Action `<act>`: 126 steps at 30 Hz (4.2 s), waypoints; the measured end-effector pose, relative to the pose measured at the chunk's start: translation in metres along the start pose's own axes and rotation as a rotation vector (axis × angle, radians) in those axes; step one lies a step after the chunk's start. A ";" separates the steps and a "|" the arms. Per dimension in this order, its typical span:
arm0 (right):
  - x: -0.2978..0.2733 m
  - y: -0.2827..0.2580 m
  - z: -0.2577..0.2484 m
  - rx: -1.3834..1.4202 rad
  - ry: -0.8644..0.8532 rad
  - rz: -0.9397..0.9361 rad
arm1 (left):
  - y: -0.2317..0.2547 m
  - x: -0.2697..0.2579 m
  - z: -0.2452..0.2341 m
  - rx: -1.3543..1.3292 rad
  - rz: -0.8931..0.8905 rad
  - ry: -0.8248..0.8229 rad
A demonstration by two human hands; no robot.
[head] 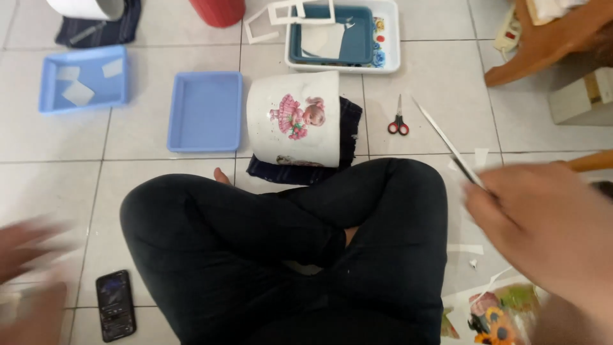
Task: Using a craft knife to precisely cut the outline of a decorative image decal applied to a white cylindrical container.
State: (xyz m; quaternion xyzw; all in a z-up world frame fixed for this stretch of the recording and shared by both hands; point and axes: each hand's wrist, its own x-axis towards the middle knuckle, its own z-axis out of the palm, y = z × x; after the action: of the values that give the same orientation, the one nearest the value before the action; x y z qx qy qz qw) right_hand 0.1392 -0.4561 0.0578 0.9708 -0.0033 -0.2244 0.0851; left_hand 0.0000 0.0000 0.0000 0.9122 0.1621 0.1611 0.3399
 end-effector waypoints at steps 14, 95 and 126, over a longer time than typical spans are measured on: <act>0.243 -0.170 -0.016 0.618 -0.206 -0.740 | 0.082 0.215 0.214 -0.655 0.062 -0.365; 0.397 -0.313 0.171 2.705 -0.158 -0.413 | -0.034 0.328 0.333 0.290 0.111 -0.597; 0.398 -0.303 0.219 2.793 -0.229 -0.198 | -0.046 0.327 0.370 0.391 0.205 -0.744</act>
State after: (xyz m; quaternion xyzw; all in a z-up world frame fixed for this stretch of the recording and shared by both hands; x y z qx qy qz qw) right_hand 0.3921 -0.2106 -0.3597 0.2262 -0.1599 -0.1180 -0.9536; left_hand 0.4342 -0.0444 -0.2358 0.9668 -0.0352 -0.1796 0.1781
